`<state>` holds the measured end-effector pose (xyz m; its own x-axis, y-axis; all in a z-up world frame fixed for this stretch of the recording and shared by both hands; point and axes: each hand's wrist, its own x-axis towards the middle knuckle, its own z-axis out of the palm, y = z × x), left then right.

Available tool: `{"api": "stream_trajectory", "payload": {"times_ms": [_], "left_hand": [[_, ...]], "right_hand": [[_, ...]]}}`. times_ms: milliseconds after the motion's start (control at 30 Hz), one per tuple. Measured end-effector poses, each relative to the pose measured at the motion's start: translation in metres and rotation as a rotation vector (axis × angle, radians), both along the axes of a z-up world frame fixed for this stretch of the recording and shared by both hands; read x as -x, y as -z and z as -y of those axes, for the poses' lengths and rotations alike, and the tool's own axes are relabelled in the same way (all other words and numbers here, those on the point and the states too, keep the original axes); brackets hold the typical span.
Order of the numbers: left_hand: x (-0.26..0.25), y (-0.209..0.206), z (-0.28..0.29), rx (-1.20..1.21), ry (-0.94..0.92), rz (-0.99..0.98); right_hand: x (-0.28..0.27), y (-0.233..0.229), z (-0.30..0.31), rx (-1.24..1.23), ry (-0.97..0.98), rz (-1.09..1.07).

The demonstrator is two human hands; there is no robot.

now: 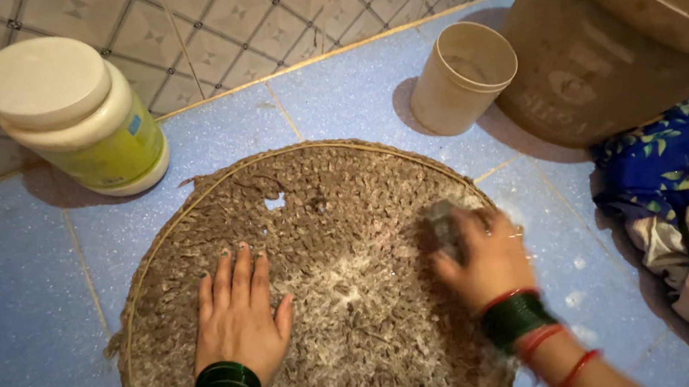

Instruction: The person cleans a small circular rug on the floor by scrubbing the surface with a handheld stone while rinsing it with water from a bucket.

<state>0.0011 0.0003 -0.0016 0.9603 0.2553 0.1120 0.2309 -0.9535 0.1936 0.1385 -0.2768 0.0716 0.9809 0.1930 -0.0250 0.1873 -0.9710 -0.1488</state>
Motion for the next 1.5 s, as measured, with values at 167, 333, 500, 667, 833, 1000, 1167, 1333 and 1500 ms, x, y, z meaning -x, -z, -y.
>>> {"api": "stream_trajectory", "payload": {"times_ms": [167, 333, 500, 667, 833, 1000, 1167, 1333, 1500], "left_hand": [[0.002, 0.000, 0.002, -0.021, -0.004, 0.036], [0.002, -0.003, 0.001, -0.030, -0.009, -0.016], [0.000, -0.005, 0.001, -0.032, -0.016, -0.087], [0.003, 0.002, 0.002, -0.034, -0.012, -0.043], [0.008, 0.011, 0.029, 0.003, -0.207, -0.041], [0.008, -0.005, 0.060, 0.223, -0.410, -0.368], [0.005, -0.026, 0.046, 0.069, -0.197, -0.437], [-0.013, -0.032, 0.001, 0.022, 0.115, -0.469], [-0.036, -0.053, -0.019, 0.012, 0.367, -0.631]], "right_hand": [[0.080, 0.005, -0.061, -0.082, -0.395, -0.128], [0.047, 0.013, 0.001, -0.027, -0.319, 0.068], [0.009, 0.004, 0.054, 0.212, -0.016, 0.067], [0.007, 0.003, 0.022, 0.202, 0.054, 0.031], [-0.002, 0.002, -0.027, 0.014, -0.207, 0.136], [-0.004, 0.004, -0.042, 0.148, -0.225, -0.005], [0.032, 0.005, -0.020, 0.183, -0.250, -0.066], [0.099, 0.004, 0.007, 0.245, -0.341, -0.132], [0.141, -0.014, 0.006, 0.167, -0.480, -0.382]]}}
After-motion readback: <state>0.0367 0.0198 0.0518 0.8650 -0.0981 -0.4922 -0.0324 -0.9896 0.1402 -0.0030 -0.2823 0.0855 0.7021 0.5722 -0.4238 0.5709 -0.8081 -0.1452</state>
